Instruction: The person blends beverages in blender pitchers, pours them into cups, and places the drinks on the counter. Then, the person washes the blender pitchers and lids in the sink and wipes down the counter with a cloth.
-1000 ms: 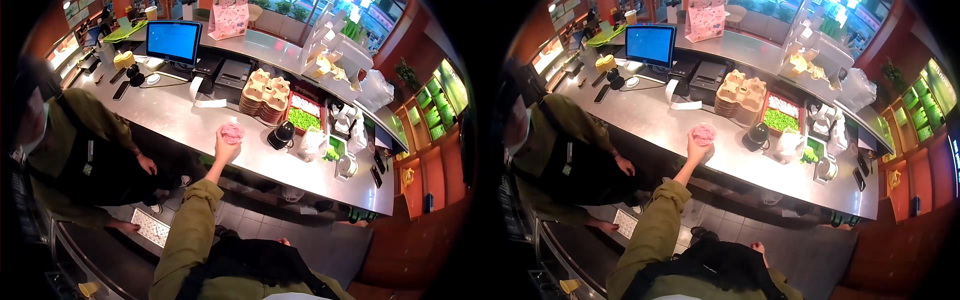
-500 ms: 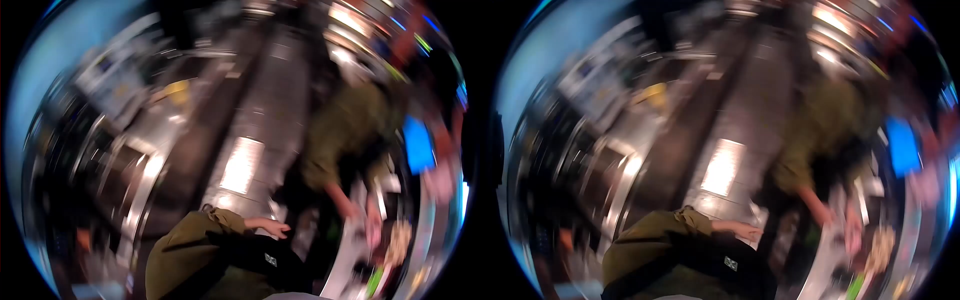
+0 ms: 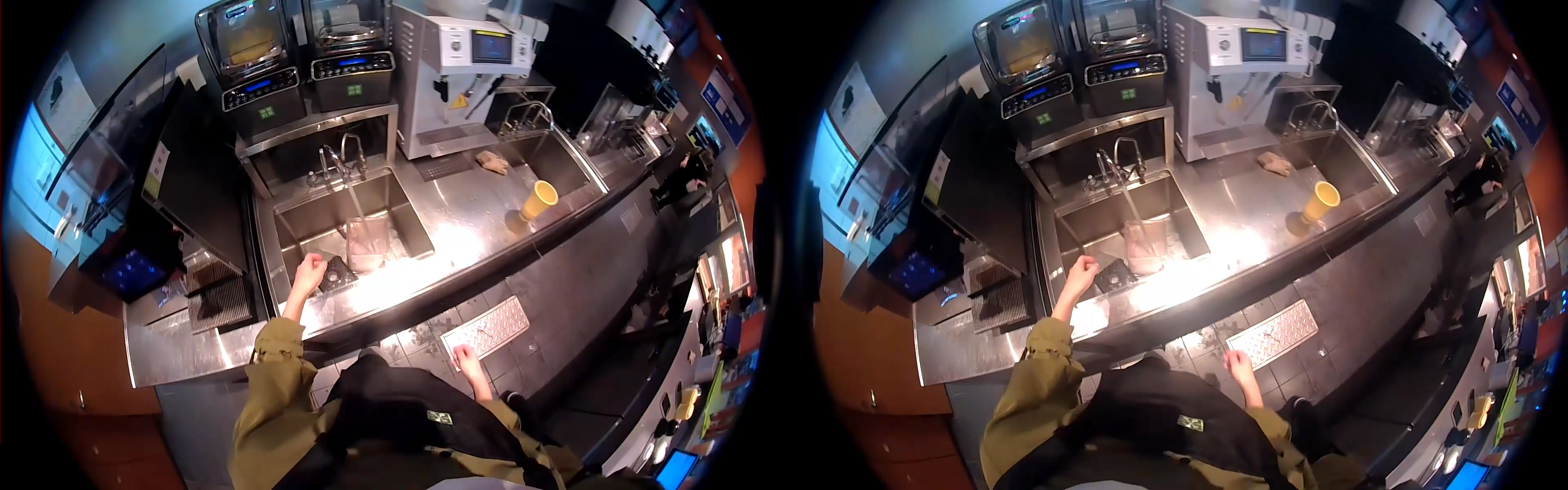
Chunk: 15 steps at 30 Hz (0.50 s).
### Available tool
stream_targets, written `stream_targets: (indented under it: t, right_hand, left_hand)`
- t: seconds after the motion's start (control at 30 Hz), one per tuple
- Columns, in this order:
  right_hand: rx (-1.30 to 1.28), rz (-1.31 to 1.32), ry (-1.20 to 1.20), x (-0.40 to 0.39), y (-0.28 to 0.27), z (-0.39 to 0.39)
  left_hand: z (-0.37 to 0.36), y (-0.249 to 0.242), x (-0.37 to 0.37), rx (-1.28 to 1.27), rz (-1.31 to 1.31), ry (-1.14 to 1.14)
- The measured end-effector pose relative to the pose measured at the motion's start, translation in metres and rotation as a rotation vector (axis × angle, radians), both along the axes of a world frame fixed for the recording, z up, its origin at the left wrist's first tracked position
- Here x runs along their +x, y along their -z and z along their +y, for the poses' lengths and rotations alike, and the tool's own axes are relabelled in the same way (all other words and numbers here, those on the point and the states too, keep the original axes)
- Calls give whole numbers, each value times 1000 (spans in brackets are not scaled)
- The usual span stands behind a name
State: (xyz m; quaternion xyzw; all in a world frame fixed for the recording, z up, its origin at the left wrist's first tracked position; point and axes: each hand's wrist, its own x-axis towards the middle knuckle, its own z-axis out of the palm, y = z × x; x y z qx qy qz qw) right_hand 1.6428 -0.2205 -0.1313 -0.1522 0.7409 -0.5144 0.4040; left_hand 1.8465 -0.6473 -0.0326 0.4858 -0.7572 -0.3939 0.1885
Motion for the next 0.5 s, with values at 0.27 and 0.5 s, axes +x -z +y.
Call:
stream_targets:
  t: [0.27, 0.5]
  right_hand:
    - [-257, 345, -239, -83, -58, -339]
    - [444, 370, -422, -120, 48, -406]
  left_hand:
    - [-13, 28, -18, 407, 239, 114]
    - [2, 27, -13, 344, 209, 75]
